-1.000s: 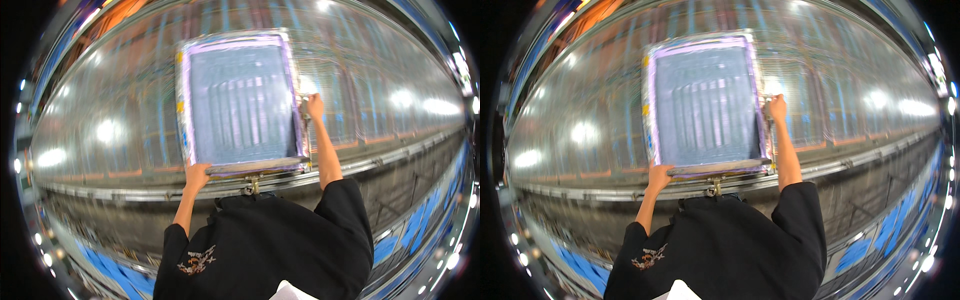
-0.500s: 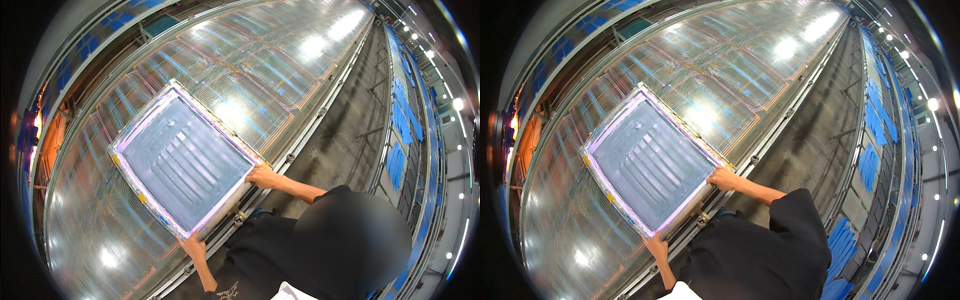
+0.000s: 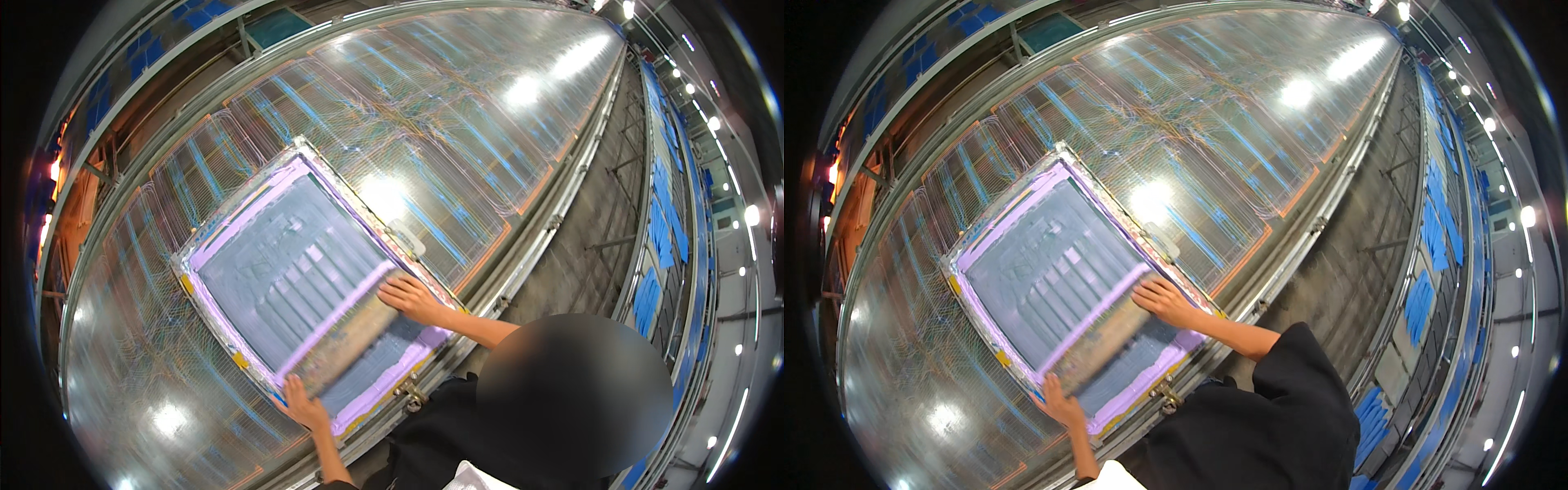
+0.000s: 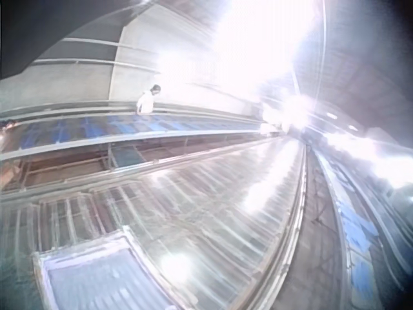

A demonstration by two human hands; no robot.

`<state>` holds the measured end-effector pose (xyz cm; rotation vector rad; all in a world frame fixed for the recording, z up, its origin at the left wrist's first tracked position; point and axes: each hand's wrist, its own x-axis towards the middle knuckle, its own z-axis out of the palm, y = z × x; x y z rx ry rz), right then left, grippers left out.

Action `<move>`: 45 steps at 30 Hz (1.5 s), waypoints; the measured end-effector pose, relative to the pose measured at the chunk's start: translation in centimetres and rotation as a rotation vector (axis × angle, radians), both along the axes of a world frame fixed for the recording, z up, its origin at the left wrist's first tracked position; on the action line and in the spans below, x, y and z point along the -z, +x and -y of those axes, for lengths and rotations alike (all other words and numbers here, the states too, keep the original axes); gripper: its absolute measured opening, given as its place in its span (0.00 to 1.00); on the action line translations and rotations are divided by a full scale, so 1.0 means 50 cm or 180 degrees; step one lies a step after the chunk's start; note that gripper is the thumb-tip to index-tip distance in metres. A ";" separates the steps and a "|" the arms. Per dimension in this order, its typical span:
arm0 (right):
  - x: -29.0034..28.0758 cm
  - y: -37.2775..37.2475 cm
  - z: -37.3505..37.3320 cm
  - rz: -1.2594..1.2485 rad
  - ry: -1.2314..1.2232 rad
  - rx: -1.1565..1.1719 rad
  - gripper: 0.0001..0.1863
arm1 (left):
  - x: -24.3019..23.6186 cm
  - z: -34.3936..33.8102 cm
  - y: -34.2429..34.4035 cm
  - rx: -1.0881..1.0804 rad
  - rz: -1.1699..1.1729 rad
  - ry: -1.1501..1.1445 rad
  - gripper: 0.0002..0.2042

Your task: The person performs screen printing by placing a screen frame on a flat surface, applying purple ink, and using a squeegee to pull the ink across the mesh. They repeat this process on multiple frames, lifting and repositioning the screens as needed.

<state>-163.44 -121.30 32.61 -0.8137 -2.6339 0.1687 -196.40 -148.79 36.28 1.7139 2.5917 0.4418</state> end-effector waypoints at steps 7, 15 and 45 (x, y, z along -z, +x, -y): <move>0.007 -0.362 -0.496 -0.0349 -0.0206 -0.0072 0.16 | 0.047 -0.474 -0.461 0.0293 -0.0415 0.0156 0.22; -0.022 -0.505 -0.691 0.0036 -0.0484 0.0075 0.09 | -0.021 -0.687 -0.578 -0.0217 0.0229 -0.0331 0.21; -0.101 0.046 -0.097 -0.0482 -0.2348 0.0810 0.39 | -0.081 0.196 0.093 -0.0347 0.0927 -0.1348 0.19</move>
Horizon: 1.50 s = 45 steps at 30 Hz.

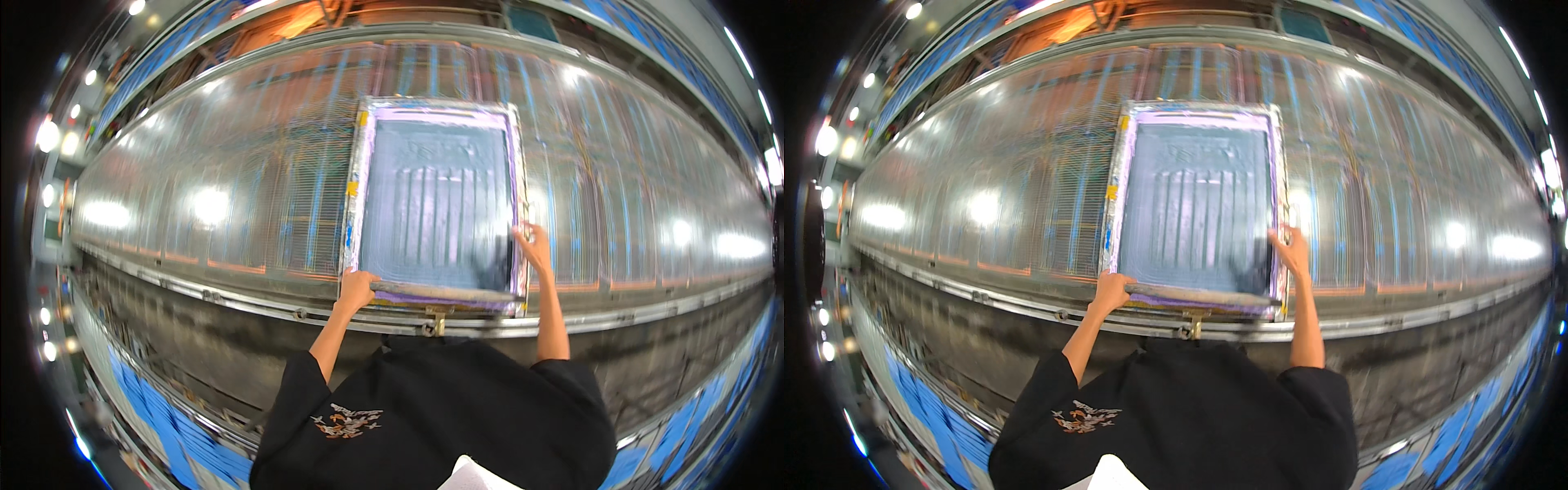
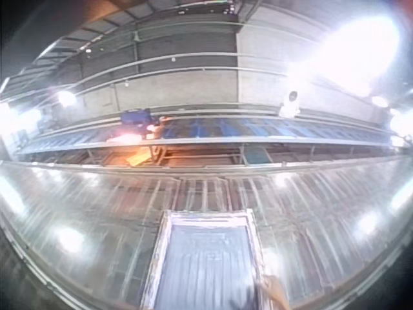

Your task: The person performs screen printing by placing a screen frame on a flat surface, applying purple ink, and using a squeegee to pull the ink across the mesh. They repeat this process on multiple frames, lifting and repositioning the screens as needed.

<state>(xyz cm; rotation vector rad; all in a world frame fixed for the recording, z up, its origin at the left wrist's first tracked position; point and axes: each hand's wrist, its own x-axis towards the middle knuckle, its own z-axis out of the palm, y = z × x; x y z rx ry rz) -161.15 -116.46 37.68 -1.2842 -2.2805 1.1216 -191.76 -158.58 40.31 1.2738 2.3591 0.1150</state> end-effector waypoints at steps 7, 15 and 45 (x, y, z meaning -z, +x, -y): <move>0.238 -0.034 -0.309 -0.0414 -0.0155 0.1437 0.26 | 0.022 -0.009 0.030 -0.0079 -0.0094 0.0119 0.21; 0.193 -0.066 -0.243 -0.0117 0.0572 0.1257 0.28 | 0.053 0.039 0.077 -0.0307 -0.0092 0.0280 0.27; -0.179 -0.175 0.098 0.0595 0.1564 0.2282 0.25 | -0.081 0.327 -0.350 0.0406 0.0487 0.0910 0.34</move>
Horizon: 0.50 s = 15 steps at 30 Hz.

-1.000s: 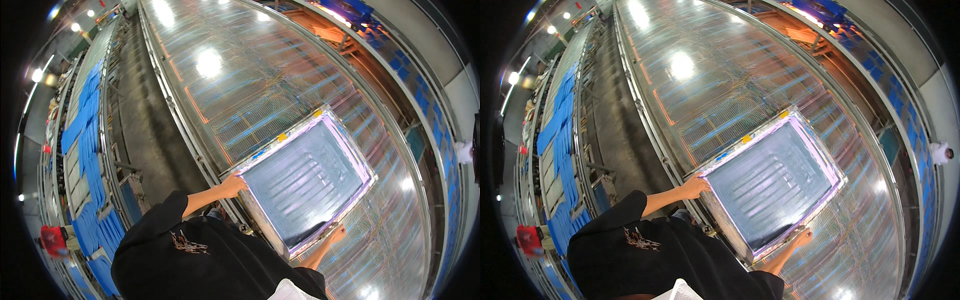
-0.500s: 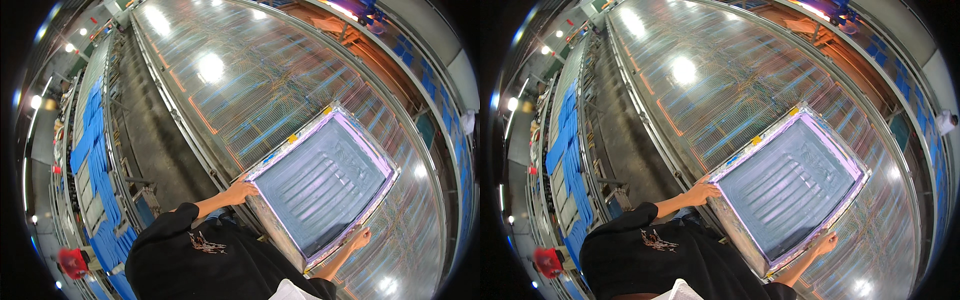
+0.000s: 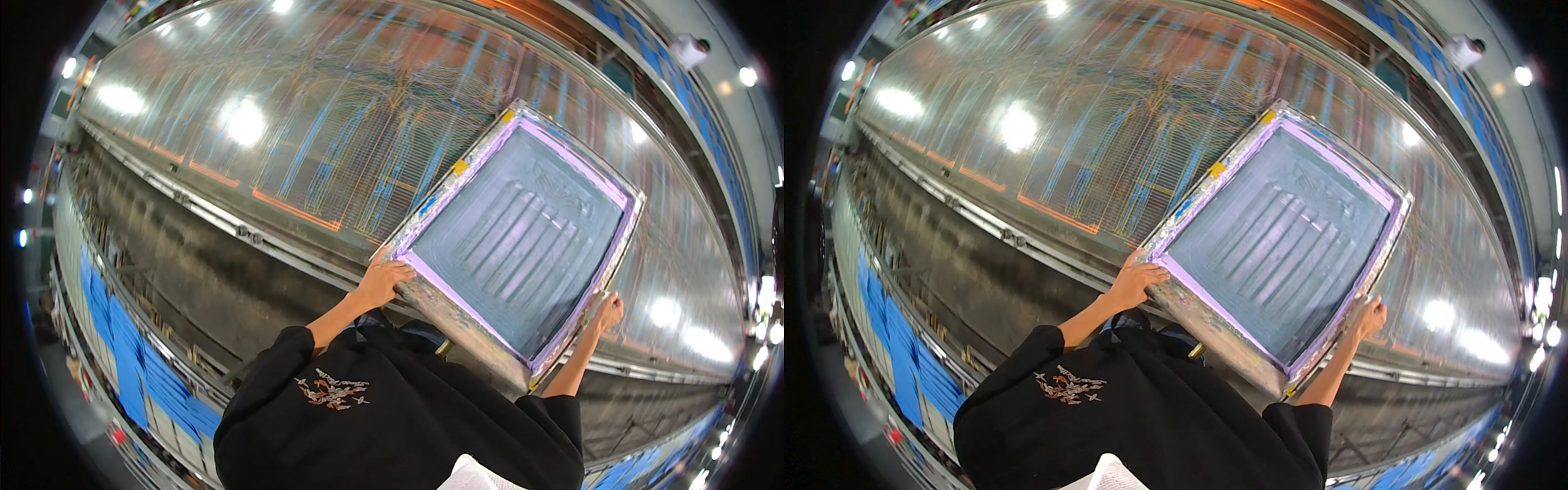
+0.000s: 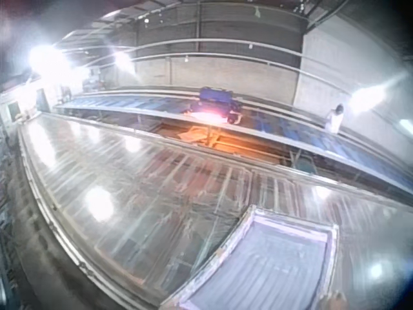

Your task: The person performs screen printing by placing a screen frame on a flat surface, applying purple ink, and using a squeegee to pull the ink across the mesh. They repeat this process on multiple frames, lifting and repositioning the screens as needed.

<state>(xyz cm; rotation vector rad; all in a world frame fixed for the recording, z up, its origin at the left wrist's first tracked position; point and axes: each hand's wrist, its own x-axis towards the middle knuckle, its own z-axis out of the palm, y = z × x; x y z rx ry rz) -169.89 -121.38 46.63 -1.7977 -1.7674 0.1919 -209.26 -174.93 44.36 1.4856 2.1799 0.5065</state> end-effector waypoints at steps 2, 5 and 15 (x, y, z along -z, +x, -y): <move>-0.019 -0.013 0.028 -0.0113 0.0027 0.0022 0.25 | 0.009 0.019 -0.013 0.0060 -0.0008 -0.0020 0.33; -0.032 -0.024 0.087 -0.0518 0.0219 -0.0132 0.25 | 0.017 0.043 -0.028 0.0051 0.0005 -0.0019 0.33; -0.004 -0.239 -0.047 -0.1068 0.0001 -0.1073 0.22 | 0.008 -0.013 -0.063 -0.0069 -0.0259 -0.0243 0.25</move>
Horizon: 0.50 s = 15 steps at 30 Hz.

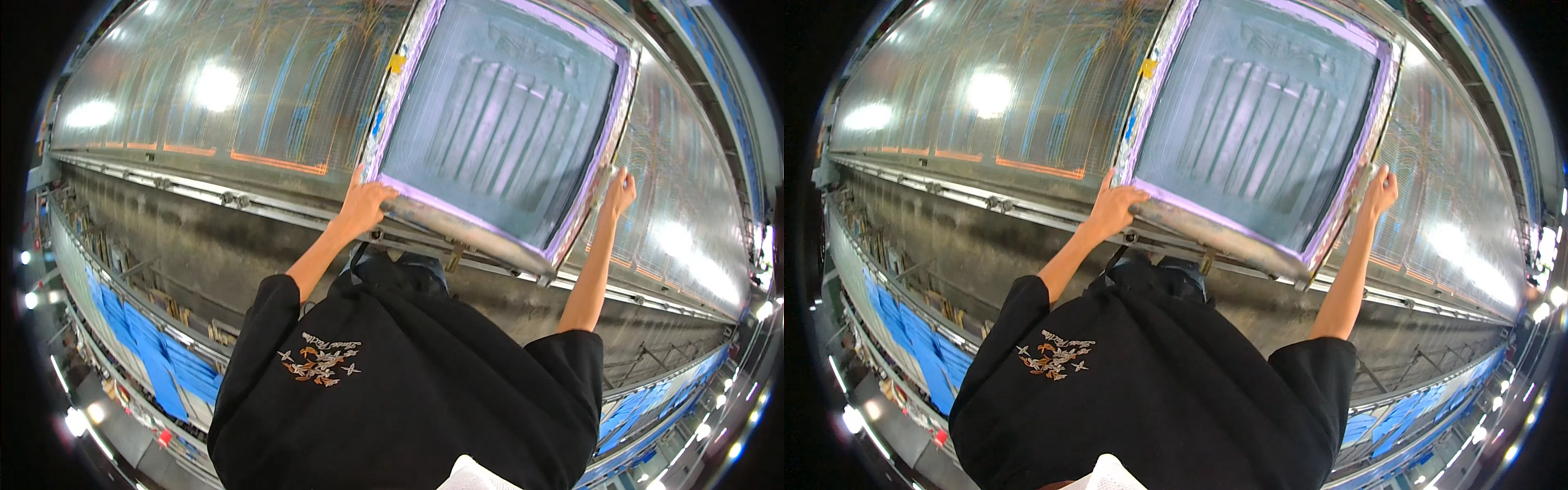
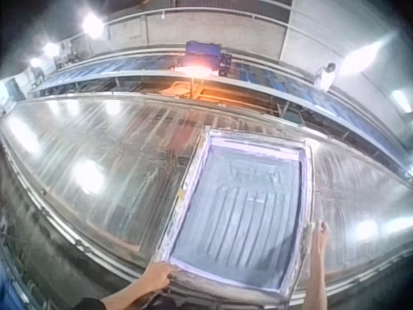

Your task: The person performs screen printing by placing a screen frame on a flat surface, applying purple ink, and using a squeegee to pull the ink across the mesh. They repeat this process on multiple frames, lifting and repositioning the screens as needed.

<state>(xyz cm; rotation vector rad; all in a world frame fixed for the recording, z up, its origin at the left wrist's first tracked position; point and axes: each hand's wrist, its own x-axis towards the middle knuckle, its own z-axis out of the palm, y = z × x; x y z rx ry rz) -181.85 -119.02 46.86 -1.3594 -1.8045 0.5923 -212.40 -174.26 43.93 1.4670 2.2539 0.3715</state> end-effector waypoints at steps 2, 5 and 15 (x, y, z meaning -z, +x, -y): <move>0.061 -0.052 -0.047 -0.0154 -0.0307 -0.0030 0.23 | -0.020 -0.043 -0.013 -0.0167 0.0079 -0.0289 0.23; 0.158 -0.068 -0.102 -0.0454 -0.0658 -0.0198 0.22 | -0.030 -0.097 -0.026 -0.0224 0.0140 -0.0734 0.22; 0.207 -0.115 -0.048 -0.1227 -0.1706 -0.0267 0.20 | -0.053 -0.109 -0.082 -0.0438 -0.0015 -0.1197 0.19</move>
